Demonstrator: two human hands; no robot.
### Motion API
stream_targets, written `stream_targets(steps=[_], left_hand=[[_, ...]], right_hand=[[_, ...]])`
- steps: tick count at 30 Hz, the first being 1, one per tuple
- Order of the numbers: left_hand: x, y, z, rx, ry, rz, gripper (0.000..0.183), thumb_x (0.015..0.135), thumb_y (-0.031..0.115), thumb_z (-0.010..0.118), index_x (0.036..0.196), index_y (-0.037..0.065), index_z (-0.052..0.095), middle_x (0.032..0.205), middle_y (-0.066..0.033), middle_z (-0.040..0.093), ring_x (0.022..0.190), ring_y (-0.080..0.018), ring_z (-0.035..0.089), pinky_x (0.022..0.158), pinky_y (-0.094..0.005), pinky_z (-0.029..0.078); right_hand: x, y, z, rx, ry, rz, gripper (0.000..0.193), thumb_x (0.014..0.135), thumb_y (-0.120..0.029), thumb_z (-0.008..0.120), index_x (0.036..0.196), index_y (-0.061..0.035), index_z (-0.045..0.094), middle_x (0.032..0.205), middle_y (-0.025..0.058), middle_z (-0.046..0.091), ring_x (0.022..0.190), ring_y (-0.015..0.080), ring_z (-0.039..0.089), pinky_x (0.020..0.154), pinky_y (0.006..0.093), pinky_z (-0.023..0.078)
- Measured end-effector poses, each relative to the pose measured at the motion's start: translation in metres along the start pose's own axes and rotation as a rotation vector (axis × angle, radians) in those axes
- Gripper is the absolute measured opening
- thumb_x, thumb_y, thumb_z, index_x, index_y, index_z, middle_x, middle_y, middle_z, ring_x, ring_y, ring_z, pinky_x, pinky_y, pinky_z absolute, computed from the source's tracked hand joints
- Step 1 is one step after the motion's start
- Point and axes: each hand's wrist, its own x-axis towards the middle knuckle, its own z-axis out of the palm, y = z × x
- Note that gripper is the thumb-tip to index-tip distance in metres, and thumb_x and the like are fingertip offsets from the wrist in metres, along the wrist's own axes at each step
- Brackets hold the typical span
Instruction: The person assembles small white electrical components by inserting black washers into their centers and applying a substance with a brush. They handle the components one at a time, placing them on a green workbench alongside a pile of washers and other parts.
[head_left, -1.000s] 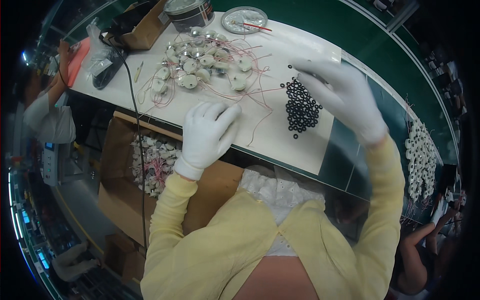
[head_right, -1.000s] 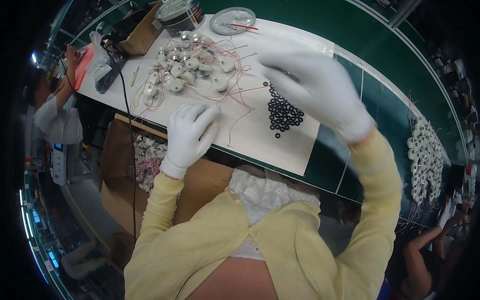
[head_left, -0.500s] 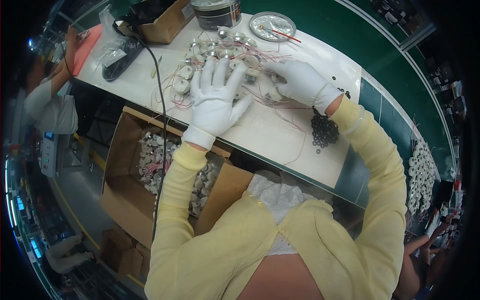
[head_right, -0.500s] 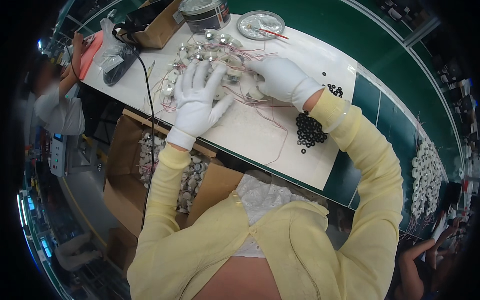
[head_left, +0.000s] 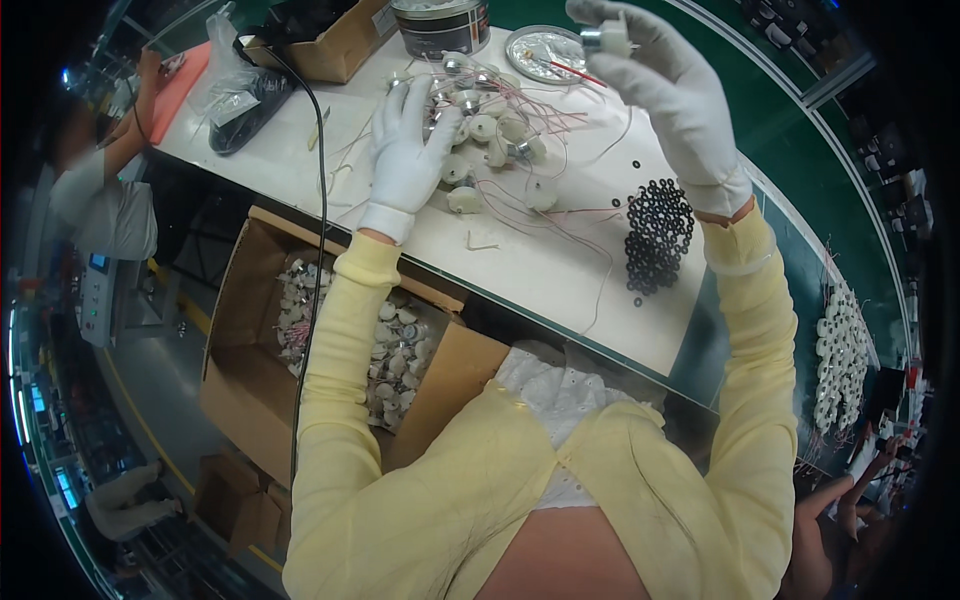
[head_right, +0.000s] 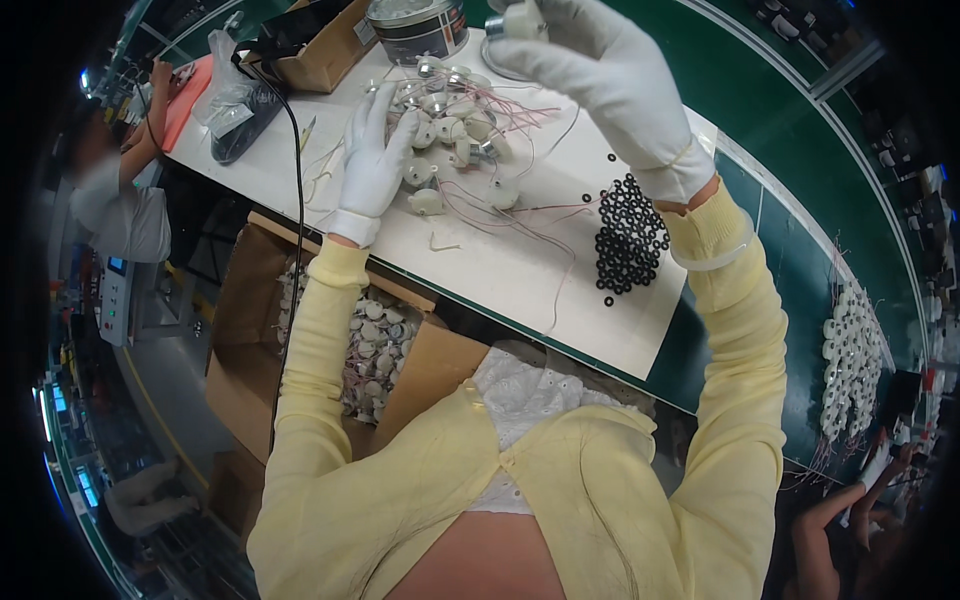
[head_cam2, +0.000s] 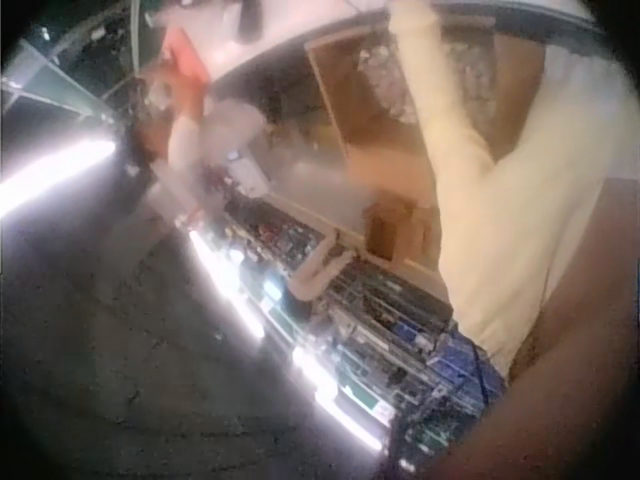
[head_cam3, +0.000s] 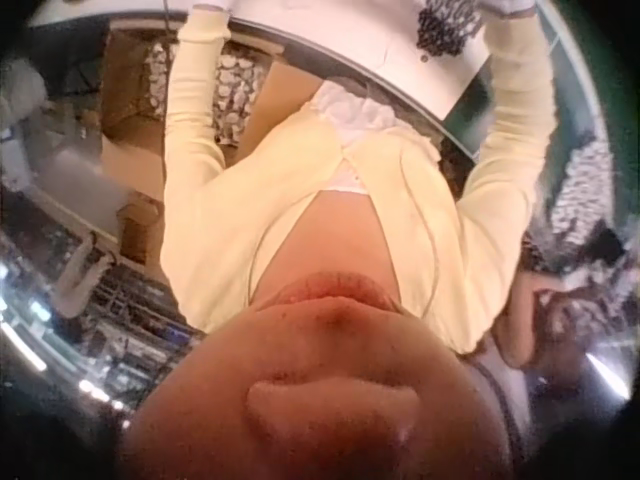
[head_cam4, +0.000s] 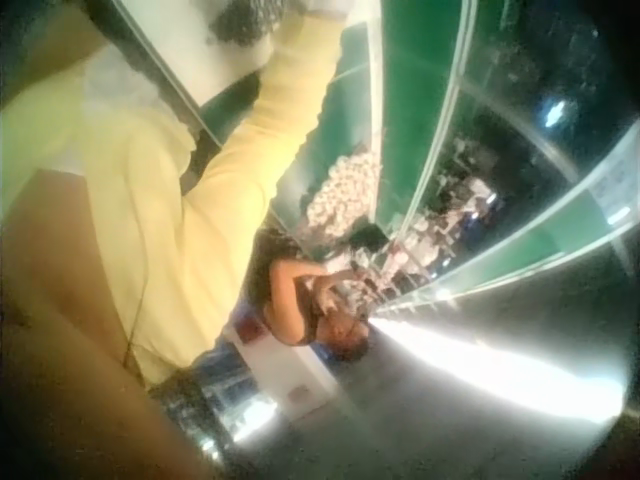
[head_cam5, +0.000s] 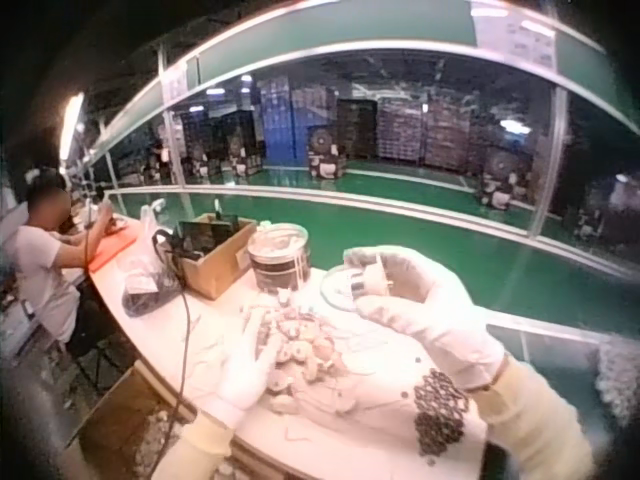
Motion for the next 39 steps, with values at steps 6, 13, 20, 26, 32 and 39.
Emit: stream_targets(steps=[6, 13, 20, 26, 32, 39], left_hand=[[0.047, 0.031, -0.001, 0.46, 0.253, 0.162, 0.061, 0.092, 0.055, 0.062, 0.139, 0.018, 0.057, 0.146, -0.0207, 0.047, 0.136, -0.0413, 0.039, 0.112, -0.0556, 0.027], [0.111, 0.019, 0.047, 0.524, -0.469, 0.159, 0.059, 0.093, 0.066, 0.046, 0.13, 0.025, 0.064, 0.129, -0.008, 0.066, 0.12, -0.0345, 0.06, 0.1, -0.048, 0.047], [0.088, 0.035, 0.036, 0.432, -0.765, 0.434, 0.047, 0.095, 0.06, 0.045, 0.116, 0.029, 0.073, 0.114, -0.0087, 0.071, 0.111, -0.0333, 0.064, 0.096, -0.0457, 0.049], [0.068, 0.061, -0.006, 0.377, -0.373, 0.518, 0.03, 0.091, 0.045, 0.059, 0.102, 0.022, 0.075, 0.1, -0.0088, 0.071, 0.09, -0.0305, 0.068, 0.077, -0.0435, 0.054], [0.004, 0.136, -0.015, 0.318, -0.239, 0.301, 0.023, 0.086, 0.029, 0.07, 0.1, 0.012, 0.073, 0.092, -0.0102, 0.07, 0.08, -0.0319, 0.067, 0.067, -0.0412, 0.052], [-0.046, 0.126, 0.013, 0.365, -0.202, 0.396, 0.009, 0.083, 0.021, 0.071, 0.086, 0.014, 0.066, 0.077, -0.003, 0.059, 0.069, -0.0249, 0.061, 0.056, -0.0396, 0.048]], right_hand=[[0.002, -0.023, -0.019, 0.801, -0.286, -0.282, 0.056, 0.096, -0.029, 0.069, 0.143, -0.0082, 0.046, 0.131, 0.0093, 0.062, 0.096, 0.0148, 0.065, 0.073, 0.0286, 0.052], [-0.052, -0.075, -0.065, 0.855, -0.498, 0.182, 0.073, 0.102, -0.045, 0.057, 0.153, 0.0014, 0.032, 0.092, 0.003, 0.062, 0.062, 0.0106, 0.052, 0.062, 0.0265, 0.044], [-0.19, -0.116, -0.111, 0.402, 0.203, 0.641, 0.083, 0.101, -0.054, 0.048, 0.152, 0.0086, 0.029, 0.083, 0.0122, 0.062, 0.041, 0.0091, 0.036, 0.045, 0.0218, 0.031], [-0.24, -0.144, -0.118, -0.273, 0.416, 1.012, 0.074, 0.094, -0.032, 0.061, 0.151, 0.0068, 0.035, 0.093, 0.0107, 0.063, 0.055, 0.0097, 0.044, 0.049, 0.021, 0.033], [-0.234, -0.036, -0.107, -1.423, 0.198, 0.576, 0.041, 0.089, -0.018, 0.071, 0.128, -0.0113, 0.064, 0.112, 0.0148, 0.063, 0.091, 0.0278, 0.069, 0.081, 0.0366, 0.055], [-0.252, -0.035, -0.085, -1.268, 0.055, 0.437, 0.041, 0.091, -0.013, 0.067, 0.131, -0.0109, 0.062, 0.117, 0.0162, 0.065, 0.088, 0.0324, 0.069, 0.075, 0.0375, 0.056]])
